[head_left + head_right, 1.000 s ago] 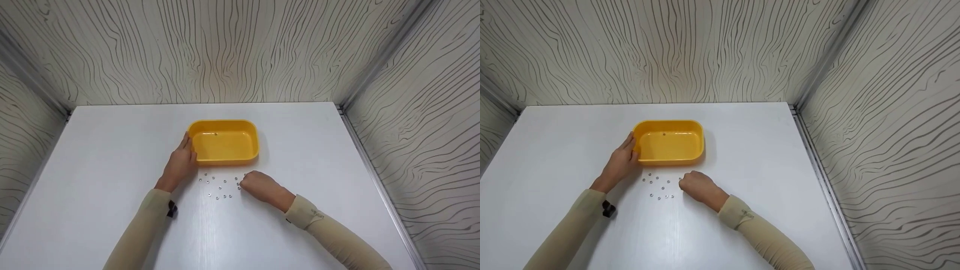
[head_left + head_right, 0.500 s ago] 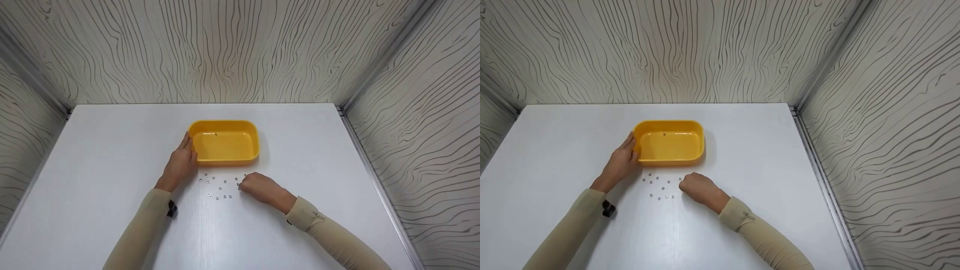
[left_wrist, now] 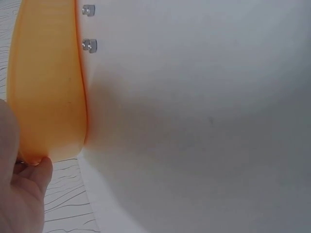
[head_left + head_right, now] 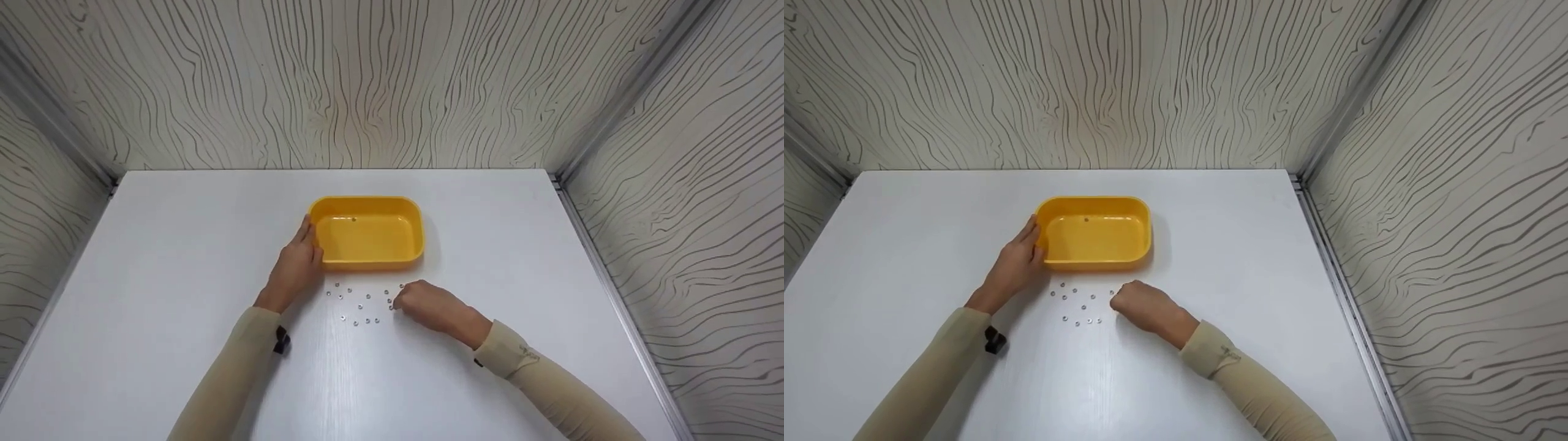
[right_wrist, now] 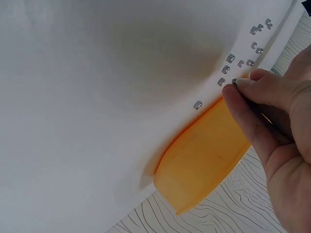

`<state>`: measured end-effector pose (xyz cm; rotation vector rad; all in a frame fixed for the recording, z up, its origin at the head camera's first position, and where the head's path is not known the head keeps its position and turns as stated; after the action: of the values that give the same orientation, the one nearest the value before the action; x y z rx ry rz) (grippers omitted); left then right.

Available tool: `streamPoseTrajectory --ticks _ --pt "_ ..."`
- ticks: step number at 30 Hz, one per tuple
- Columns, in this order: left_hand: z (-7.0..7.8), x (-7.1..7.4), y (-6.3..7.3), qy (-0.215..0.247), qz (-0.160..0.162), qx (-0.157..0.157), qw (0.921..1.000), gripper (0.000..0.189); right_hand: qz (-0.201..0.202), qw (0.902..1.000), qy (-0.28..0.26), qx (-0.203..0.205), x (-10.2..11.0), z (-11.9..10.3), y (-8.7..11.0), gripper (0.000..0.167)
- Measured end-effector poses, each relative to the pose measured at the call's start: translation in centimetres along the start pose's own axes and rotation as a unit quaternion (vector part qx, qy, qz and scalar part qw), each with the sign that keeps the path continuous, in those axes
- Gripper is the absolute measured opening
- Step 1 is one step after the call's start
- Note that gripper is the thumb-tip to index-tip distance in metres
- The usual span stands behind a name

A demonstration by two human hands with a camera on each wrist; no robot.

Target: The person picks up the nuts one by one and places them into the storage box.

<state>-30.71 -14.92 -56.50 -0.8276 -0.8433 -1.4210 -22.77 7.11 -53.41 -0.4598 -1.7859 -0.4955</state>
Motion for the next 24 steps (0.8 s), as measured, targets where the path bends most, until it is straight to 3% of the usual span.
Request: streamPoseTrajectory --ticks 4,10,14,20,24 --pt "0.1 0.0 0.0 0.0 0.005 -0.003 1.0 0.062 0.016 0.9988 -0.047 -0.001 1.5 -0.1 0.4 0.026" --pt "0.2 0.1 -0.1 -0.004 0.018 -0.013 0.9998 0.062 0.055 0.9905 -0.12 0.039 4.5 -1.1 0.9 0.028" --pt "0.2 0.2 -0.1 0.002 0.009 -0.014 0.9999 0.062 0.092 0.9833 -0.143 0.065 6.6 -1.4 1.3 0.03" --pt "0.1 -0.1 -0.1 0.004 -0.003 -0.007 1.0 0.062 0.11 0.9708 -0.209 0.044 9.0 -0.3 1.5 0.027" --pt "0.1 0.0 0.0 0.0 0.001 -0.005 1.0 0.062 0.135 0.9507 -0.279 0.012 10.7 1.1 1.4 0.021"
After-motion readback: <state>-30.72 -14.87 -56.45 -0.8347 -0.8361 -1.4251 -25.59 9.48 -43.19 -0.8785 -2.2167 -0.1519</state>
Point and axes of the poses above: each hand's wrist, its own y-axis away from the middle knuckle, its own x-axis out of the back of the hand, z = x × y, the point moved 9 cm from there along -y, towards the middle knuckle, and after that the axes turned 10 degrees about -y, right-handed, at the moved point
